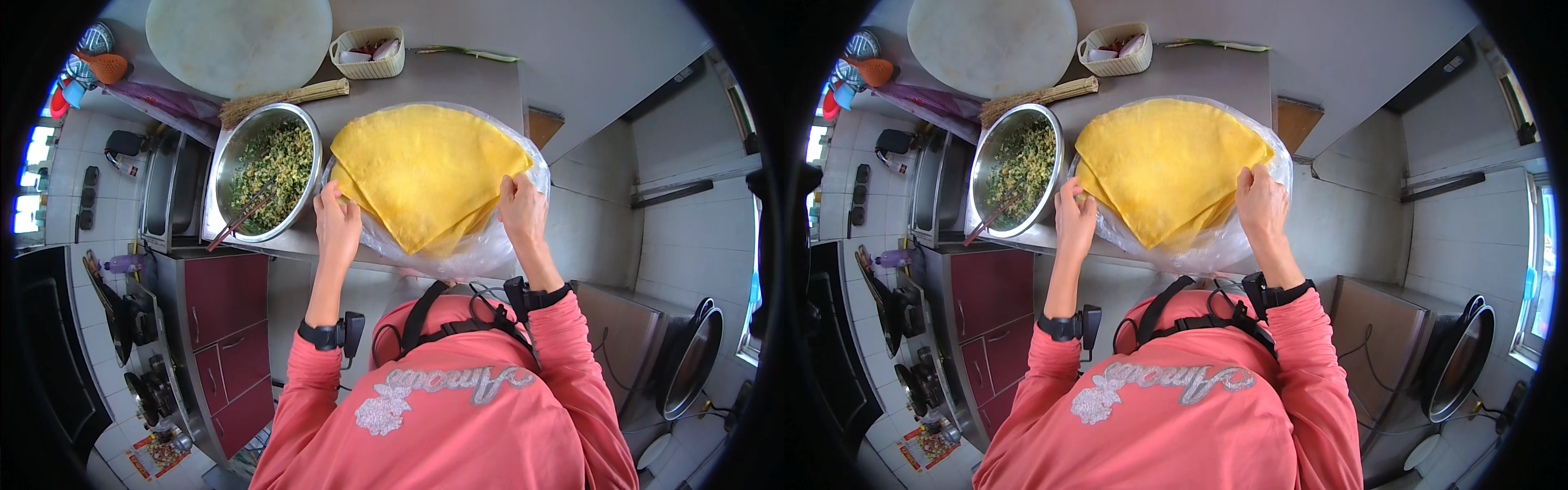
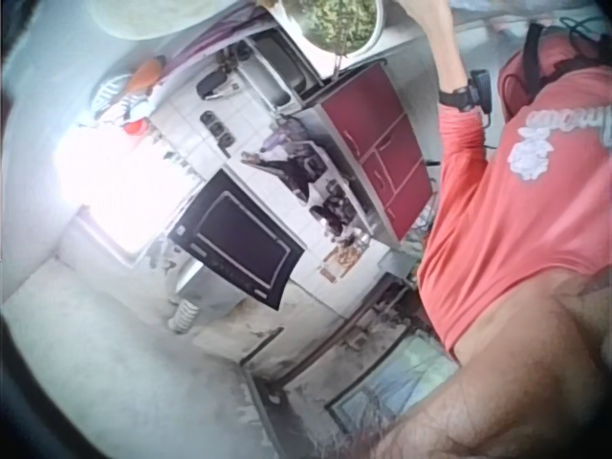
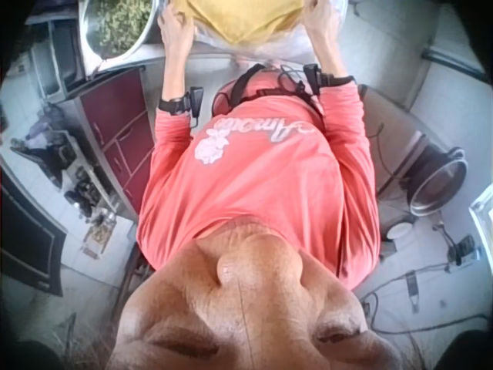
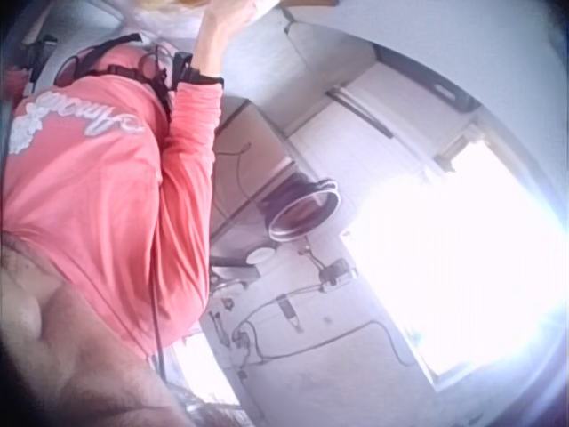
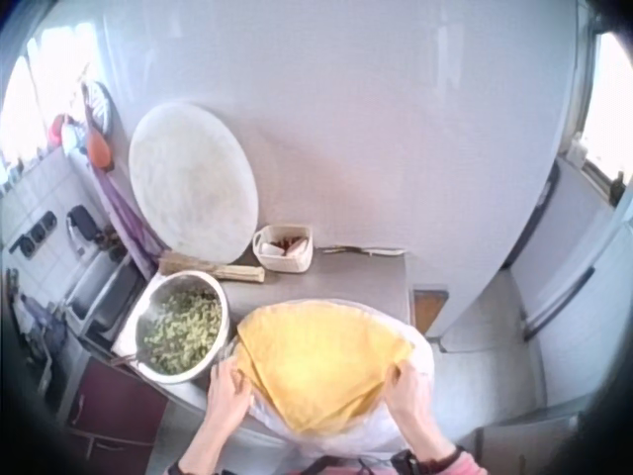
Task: The person opens a plastic bag containing yellow sheets and places them on the counter. They then use a ladle to scoop a green vegetable mixture from a bowl and spread it onto the sheets.
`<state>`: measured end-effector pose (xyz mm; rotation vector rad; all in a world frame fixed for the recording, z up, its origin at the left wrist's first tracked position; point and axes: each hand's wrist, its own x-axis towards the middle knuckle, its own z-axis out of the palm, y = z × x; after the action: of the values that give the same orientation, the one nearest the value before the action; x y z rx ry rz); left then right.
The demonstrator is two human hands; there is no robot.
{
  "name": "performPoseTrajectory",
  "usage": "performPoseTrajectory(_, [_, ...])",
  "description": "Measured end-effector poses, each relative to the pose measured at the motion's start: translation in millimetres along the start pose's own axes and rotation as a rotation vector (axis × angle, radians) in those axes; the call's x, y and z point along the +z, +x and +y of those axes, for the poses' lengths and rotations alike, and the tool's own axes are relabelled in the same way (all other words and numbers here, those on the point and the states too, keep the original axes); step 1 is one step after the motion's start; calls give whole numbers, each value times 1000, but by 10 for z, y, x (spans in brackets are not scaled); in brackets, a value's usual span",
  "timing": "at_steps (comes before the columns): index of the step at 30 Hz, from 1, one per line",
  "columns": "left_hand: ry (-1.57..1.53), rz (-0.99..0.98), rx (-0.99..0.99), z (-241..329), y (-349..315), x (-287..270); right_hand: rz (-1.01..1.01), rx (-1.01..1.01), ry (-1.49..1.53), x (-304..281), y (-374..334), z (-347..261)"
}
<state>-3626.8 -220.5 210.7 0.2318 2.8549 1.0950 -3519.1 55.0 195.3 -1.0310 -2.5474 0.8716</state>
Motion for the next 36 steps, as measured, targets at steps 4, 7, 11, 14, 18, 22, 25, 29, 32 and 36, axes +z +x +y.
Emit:
performPoseTrajectory(4, [79,-123,102,236,-213,-143,102,-290,30,-116,-115,-262])
performPoseTrajectory(7, [-238,-299,81,438,-335,-186,234,-646,89,-115,-234,-569])
performPoseTrajectory(11, [-1053,-523,-110,564,-393,-232,115,-920,244,59,-425,-984])
performPoseTrajectory(14, [-1211,-415,-365,508,-341,-295,-132,-1046,341,149,-581,-1149])
performPoseTrajectory(18, [-1147,-189,-503,367,-315,-457,-146,-1011,504,104,-534,-1057])
performPoseTrajectory(22, [-1076,-92,-374,329,-394,-729,-124,-830,6,-89,-98,-576])
performPoseTrajectory(25, [-997,-44,-304,375,-351,-929,-218,-902,-203,-75,22,-286])
performPoseTrajectory(29, [-1026,-51,-231,431,-356,-1138,-204,-1055,-232,135,-34,-159])
performPoseTrajectory(32, [-1033,26,-288,448,-461,-1086,-213,-1128,-51,277,-241,-252])
performPoseTrajectory(36, [-1073,-114,-527,381,-518,-653,-333,-1054,-52,140,-357,-554])
